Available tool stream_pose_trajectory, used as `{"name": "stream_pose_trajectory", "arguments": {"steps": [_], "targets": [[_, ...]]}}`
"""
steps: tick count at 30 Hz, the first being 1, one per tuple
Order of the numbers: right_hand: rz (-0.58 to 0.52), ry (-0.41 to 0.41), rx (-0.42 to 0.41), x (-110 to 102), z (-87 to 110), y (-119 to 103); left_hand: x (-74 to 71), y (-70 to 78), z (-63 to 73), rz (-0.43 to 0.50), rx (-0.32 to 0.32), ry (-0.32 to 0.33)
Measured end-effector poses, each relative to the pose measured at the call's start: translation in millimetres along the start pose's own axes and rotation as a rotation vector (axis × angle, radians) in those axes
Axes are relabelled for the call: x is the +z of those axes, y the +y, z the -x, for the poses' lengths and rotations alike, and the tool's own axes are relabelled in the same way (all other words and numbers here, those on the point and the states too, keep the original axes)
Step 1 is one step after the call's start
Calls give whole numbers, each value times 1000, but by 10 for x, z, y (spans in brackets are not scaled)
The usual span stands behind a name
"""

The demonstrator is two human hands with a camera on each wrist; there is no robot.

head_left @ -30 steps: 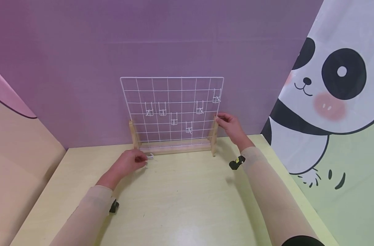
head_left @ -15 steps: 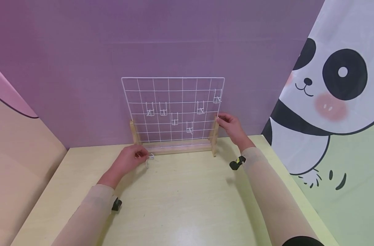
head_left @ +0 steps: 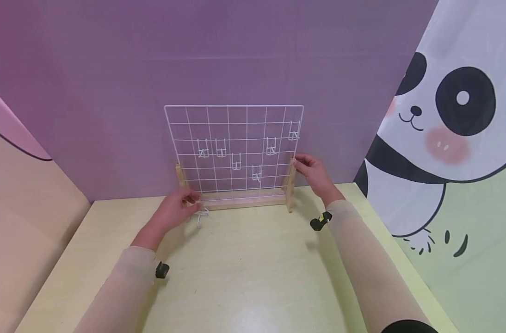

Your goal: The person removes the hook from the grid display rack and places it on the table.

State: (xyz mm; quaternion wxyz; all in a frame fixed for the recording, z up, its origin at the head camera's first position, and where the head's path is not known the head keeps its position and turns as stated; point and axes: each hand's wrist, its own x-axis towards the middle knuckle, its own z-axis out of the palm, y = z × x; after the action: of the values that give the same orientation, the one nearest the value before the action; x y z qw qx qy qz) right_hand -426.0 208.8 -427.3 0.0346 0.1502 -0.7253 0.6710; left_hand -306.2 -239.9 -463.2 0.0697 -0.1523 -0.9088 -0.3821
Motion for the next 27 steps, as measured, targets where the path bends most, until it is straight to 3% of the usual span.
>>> {"name": "stream_pose_trajectory", "arguments": {"steps": [11,27], "targets": [[-10,8,2,-13,-6,38,-59,294,-200,195,-1,303],[-18,20,6,8,-5,19,-72,649,-450,274,74,561]]}}
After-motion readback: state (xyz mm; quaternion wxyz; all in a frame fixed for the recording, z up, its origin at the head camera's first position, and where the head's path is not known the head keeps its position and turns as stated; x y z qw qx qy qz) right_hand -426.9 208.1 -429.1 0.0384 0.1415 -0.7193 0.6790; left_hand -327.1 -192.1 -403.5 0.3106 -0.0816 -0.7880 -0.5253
